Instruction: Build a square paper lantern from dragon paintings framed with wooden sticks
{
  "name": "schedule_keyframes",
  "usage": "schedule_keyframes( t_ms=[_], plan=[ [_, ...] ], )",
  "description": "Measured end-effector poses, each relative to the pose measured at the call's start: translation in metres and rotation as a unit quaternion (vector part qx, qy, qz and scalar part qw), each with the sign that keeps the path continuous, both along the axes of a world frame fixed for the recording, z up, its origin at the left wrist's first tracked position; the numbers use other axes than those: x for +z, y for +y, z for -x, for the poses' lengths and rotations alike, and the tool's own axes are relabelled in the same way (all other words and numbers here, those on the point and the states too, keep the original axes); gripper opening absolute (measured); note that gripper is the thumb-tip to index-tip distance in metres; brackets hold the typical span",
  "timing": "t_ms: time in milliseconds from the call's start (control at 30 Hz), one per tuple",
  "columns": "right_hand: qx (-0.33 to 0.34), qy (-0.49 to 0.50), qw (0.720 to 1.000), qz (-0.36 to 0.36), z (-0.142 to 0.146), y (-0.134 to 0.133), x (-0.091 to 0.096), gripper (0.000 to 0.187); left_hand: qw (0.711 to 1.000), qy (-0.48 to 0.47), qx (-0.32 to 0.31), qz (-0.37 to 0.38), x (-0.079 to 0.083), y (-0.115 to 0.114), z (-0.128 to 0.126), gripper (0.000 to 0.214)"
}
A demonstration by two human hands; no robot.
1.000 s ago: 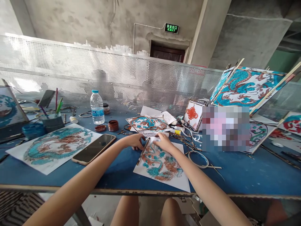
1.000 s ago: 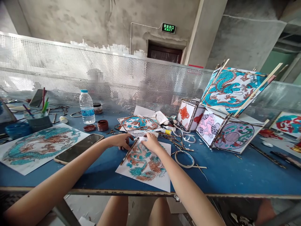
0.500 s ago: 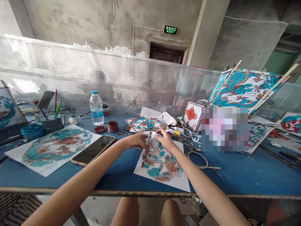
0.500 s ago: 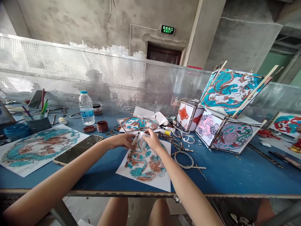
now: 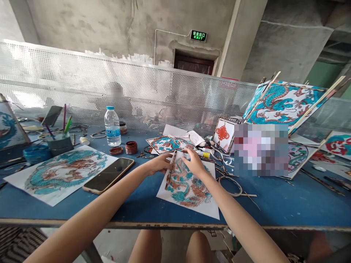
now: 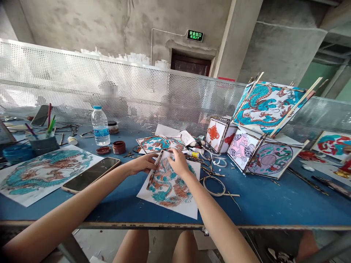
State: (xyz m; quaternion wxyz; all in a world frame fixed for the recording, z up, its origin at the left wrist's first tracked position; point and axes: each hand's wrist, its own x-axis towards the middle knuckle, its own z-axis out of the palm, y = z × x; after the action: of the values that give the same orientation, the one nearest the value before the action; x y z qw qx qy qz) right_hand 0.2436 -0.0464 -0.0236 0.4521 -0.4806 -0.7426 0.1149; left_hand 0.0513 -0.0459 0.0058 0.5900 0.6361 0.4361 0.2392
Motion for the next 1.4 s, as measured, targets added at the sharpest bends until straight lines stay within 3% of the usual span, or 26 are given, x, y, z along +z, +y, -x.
schedule_keyframes(
  t_ms=[133,500,700,800,933,1133,1233,1400],
  plan=[
    [0.004,-0.030,0.999,-0.017,-0.001,-0.001,0.002,0.025,0.999,-0.022,0.032,-0.002,0.000,-0.001,-0.001,0.064],
    [-0.008,-0.056,0.998,0.002,-0.003,0.001,0.001,0.029,0.999,-0.032,0.004,0.010,-0.001,0.000,0.001,0.067],
    [0.032,-0.032,0.999,-0.001,-0.002,0.000,0.003,0.027,0.996,-0.035,-0.083,0.010,0.003,-0.007,0.000,0.067],
    [0.065,0.043,0.995,0.063,-0.002,-0.001,0.004,0.025,0.993,-0.024,-0.116,0.002,0.003,-0.009,0.001,0.070],
    [0.101,0.172,0.968,0.155,-0.002,0.001,0.004,0.029,0.991,-0.018,-0.133,0.012,0.003,-0.009,0.003,0.070],
    [0.092,0.233,0.954,0.166,-0.007,0.010,0.001,0.036,0.991,-0.008,-0.131,0.036,0.006,-0.009,0.002,0.051],
    [0.078,0.256,0.951,0.153,-0.010,0.013,0.002,0.036,0.987,0.017,-0.156,0.021,0.006,-0.007,0.003,0.036],
    [0.060,0.270,0.949,0.154,-0.010,0.010,0.004,0.034,0.988,0.031,-0.152,-0.024,0.003,-0.002,0.004,0.033]
  ],
)
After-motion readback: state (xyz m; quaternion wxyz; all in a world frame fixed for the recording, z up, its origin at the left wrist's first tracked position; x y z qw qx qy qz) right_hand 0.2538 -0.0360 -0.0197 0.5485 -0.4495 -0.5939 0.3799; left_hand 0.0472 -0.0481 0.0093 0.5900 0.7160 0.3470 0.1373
